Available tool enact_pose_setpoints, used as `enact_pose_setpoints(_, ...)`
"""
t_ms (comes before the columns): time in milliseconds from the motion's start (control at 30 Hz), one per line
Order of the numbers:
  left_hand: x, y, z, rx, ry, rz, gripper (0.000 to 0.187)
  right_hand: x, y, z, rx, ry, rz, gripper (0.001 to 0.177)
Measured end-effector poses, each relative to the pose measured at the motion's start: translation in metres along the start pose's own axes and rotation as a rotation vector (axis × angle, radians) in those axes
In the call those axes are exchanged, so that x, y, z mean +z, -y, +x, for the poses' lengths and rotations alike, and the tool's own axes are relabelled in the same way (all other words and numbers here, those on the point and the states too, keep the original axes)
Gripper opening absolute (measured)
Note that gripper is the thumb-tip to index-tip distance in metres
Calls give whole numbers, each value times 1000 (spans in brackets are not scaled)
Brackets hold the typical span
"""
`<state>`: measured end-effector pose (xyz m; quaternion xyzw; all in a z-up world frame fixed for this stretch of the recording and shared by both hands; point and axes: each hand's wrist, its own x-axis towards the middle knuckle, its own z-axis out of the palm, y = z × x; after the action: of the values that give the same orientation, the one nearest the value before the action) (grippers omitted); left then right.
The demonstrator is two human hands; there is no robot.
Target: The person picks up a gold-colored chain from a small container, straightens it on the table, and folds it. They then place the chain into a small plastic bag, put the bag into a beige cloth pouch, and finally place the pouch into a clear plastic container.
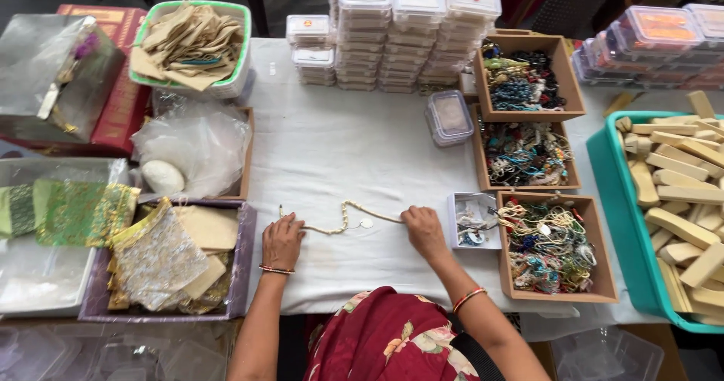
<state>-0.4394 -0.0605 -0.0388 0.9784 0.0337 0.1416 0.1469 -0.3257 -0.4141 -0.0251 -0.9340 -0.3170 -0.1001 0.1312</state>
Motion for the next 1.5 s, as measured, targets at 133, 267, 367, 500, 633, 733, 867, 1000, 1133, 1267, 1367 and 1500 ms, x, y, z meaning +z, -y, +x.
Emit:
enact_pose_setpoints(133, 3, 24, -3, -97, 43, 75, 13, -7, -32, 24, -29, 23, -122, 20)
enact_pose_setpoints(267, 10, 32, 15, -100, 4, 176, 9, -46, -51, 52, 1, -109, -244, 16)
enact_pose_setpoints(367, 16, 28, 35, -65, -40, 210, 10, -51, -61, 62, 50, -116, -292, 17)
enact_pose_setpoints(500, 64, 43, 52, -88, -12, 171, 17, -52, -60, 64, 144, -55, -275, 15)
enact_pose_setpoints(633, 21, -3, 70, -51, 38, 142, 42, -1, -56, 61, 237, -6, -202, 27)
enact_pose_setpoints(733, 3, -46, 71, 30, 338, 60, 75, 34, -26, 64, 130, -17, -34, 46)
enact_pose_setpoints(867, 26, -55, 56, 349, 434, 44, 72, 40, 8, 73, 173, 168, -9, 66)
enact_pose_setpoints(1000, 22, -24, 35, 199, 522, -17, 55, 29, -27, 50, 337, 274, -106, 72)
enact_pose_setpoints(1133, 49, 18, 25, -73, 346, 45, 45, 31, -50, 37, 448, 270, -99, 71)
enact_pose_setpoints(1267, 36, -17, 58, -64, 92, 26, 66, 55, -16, 56, 237, 64, 2, 73)
enact_pose_setpoints(1367, 29, -31, 82, -14, 282, 65, 75, 53, 22, 72, 162, 155, 21, 73)
enact_pose_setpoints(1500, 43, 15, 92, -180, 517, 190, 66, 68, -11, 62, 146, 118, -47, 75)
